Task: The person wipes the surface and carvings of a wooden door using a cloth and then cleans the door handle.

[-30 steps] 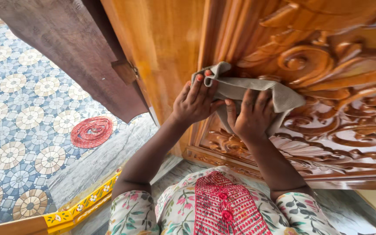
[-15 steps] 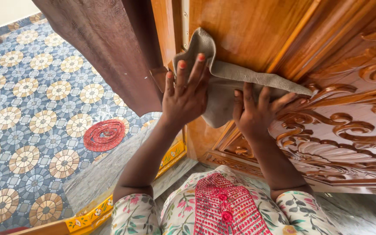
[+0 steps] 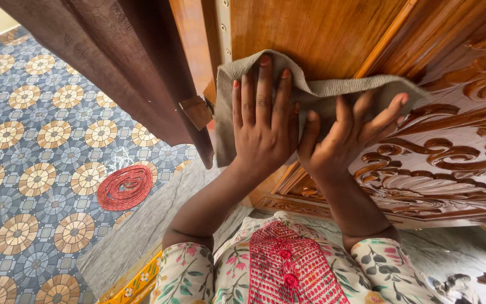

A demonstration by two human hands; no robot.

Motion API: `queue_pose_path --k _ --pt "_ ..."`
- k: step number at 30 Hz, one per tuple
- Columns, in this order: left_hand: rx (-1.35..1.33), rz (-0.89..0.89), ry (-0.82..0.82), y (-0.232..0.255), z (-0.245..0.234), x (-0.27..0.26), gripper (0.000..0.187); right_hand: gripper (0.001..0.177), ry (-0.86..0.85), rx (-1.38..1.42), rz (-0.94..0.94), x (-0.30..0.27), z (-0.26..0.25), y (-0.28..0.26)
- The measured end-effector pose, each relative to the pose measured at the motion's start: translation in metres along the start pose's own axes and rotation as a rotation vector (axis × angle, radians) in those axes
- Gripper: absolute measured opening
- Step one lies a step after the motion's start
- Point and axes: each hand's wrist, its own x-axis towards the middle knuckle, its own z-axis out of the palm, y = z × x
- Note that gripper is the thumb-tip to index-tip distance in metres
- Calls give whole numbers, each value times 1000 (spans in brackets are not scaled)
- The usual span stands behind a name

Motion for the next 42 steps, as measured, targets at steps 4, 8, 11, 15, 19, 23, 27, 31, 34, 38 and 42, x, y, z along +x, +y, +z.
queue_pose_path --k 4,8,11,15,19,23,27,31,34,38,42 --pt "60 129 65 -21 19 -2 46 54 -72 -13 23 8 9 -2" --pt "109 185 73 -47 58 -29 50 47 -106 -157 -82 -15 30 14" --pt "125 217 153 -62 88 -58 56 42 -133 -240 -150 -45 37 23" --pt "147 258 165 -78 118 -112 60 32 -114 -230 -187 -90 57 26" --pt "167 290 149 -96 151 -174 67 38 -121 -160 -193 -133 71 26" --pt "164 292 118 -106 171 -223 72 40 -117 -191 -253 -165 80 26" --pt "125 309 90 -107 164 -222 75 33 -190 -147 -270 -174 75 30" --pt "150 340 107 -96 133 -165 72 36 -178 -205 -303 -140 64 33" --pt "173 345 129 -84 102 -99 68 39 -166 -227 -288 -93 52 35" --pt "183 318 138 -66 57 -11 62 56 -106 -314 -285 -19 35 33" --pt "219 291 132 -50 21 59 59 57 -150 -327 -229 58 4 22"
